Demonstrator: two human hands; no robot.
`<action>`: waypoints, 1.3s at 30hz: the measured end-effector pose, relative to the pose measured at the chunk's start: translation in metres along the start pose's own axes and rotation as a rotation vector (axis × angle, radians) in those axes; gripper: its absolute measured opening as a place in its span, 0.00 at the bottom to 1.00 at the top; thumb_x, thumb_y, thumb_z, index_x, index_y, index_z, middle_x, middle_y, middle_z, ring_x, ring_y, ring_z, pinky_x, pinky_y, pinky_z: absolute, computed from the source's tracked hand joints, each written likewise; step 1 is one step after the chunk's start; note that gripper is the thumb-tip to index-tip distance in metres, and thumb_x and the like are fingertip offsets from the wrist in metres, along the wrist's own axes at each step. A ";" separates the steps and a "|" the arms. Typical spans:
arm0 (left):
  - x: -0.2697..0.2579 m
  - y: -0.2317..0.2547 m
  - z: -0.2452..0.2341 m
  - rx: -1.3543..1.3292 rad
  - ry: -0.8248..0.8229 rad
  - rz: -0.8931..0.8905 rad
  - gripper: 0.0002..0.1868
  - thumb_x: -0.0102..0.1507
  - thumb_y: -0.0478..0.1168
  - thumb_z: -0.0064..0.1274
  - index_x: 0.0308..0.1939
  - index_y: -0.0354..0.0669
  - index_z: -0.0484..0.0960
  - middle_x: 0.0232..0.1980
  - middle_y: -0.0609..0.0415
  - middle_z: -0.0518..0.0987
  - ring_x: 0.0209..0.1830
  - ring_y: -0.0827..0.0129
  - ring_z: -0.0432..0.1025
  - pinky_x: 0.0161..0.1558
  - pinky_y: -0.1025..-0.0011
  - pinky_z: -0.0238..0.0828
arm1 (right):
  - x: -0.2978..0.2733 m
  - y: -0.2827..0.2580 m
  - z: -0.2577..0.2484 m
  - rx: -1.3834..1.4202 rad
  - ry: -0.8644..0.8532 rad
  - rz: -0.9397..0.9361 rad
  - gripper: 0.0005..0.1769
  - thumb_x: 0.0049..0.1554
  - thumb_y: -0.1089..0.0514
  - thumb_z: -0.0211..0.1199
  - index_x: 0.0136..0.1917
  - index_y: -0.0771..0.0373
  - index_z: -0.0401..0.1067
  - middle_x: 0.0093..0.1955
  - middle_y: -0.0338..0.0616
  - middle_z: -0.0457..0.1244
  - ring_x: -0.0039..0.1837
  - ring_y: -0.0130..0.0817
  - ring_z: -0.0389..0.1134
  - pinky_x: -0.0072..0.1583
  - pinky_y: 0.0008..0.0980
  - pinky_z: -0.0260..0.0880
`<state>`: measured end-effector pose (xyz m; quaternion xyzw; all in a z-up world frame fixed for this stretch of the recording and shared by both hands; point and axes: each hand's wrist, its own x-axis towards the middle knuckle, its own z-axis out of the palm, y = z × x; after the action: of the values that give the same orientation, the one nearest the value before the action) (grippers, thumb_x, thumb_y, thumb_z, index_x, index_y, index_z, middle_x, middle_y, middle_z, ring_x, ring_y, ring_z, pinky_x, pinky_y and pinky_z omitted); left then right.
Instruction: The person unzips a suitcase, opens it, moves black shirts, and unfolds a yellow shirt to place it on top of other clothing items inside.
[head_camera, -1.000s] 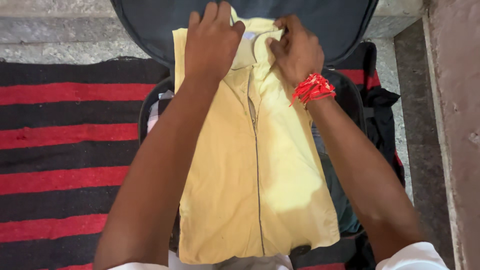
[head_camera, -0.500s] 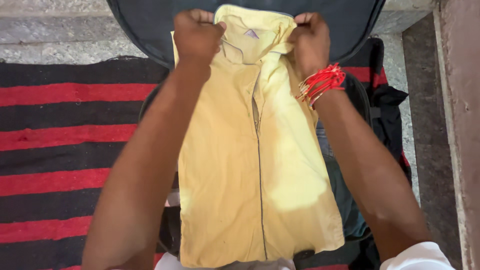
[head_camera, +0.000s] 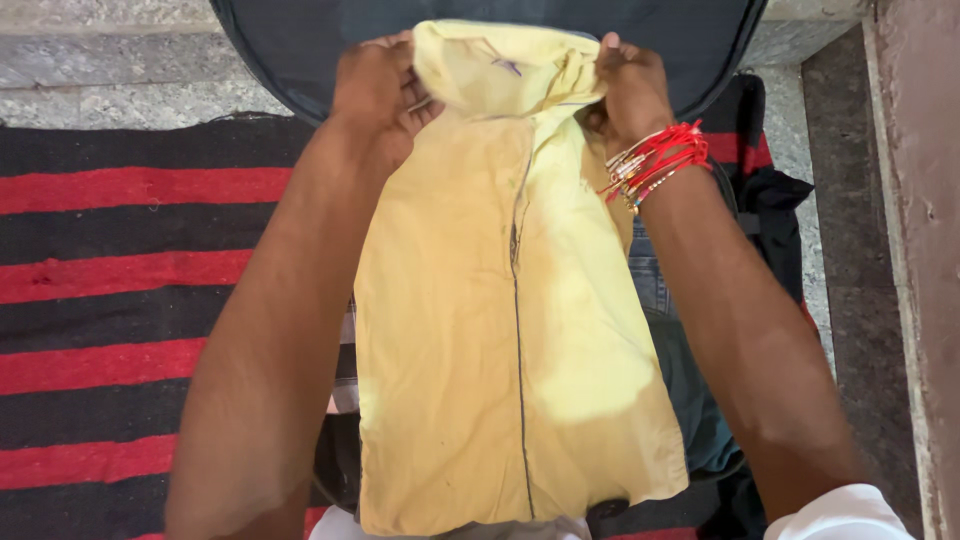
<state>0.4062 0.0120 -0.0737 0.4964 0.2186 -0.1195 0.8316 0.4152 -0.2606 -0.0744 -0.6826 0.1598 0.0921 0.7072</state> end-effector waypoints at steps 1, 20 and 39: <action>0.004 -0.006 -0.002 0.001 -0.001 0.000 0.13 0.68 0.38 0.42 0.52 0.42 0.80 0.43 0.55 0.81 0.40 0.68 0.76 0.43 0.63 0.76 | 0.004 0.002 -0.003 0.088 0.019 0.058 0.15 0.69 0.50 0.51 0.45 0.58 0.68 0.38 0.36 0.65 0.36 0.25 0.66 0.37 0.28 0.65; -0.013 -0.012 0.011 -0.374 -0.100 0.141 0.09 0.68 0.33 0.45 0.49 0.30 0.76 0.42 0.47 0.83 0.40 0.62 0.80 0.47 0.63 0.81 | -0.001 0.000 -0.012 0.480 -0.365 0.028 0.15 0.66 0.68 0.52 0.66 0.65 0.63 0.52 0.43 0.67 0.53 0.33 0.72 0.58 0.34 0.78; -0.205 -0.041 -0.049 1.345 0.295 0.877 0.29 0.65 0.43 0.63 0.65 0.33 0.71 0.61 0.38 0.75 0.64 0.41 0.67 0.64 0.50 0.63 | -0.118 -0.002 -0.027 -0.744 0.052 -0.773 0.05 0.65 0.62 0.66 0.52 0.65 0.73 0.47 0.46 0.68 0.47 0.37 0.71 0.51 0.33 0.69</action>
<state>0.1977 0.0315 -0.0271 0.9404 -0.0067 0.1778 0.2897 0.3031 -0.2770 -0.0319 -0.8981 -0.1289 -0.1415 0.3959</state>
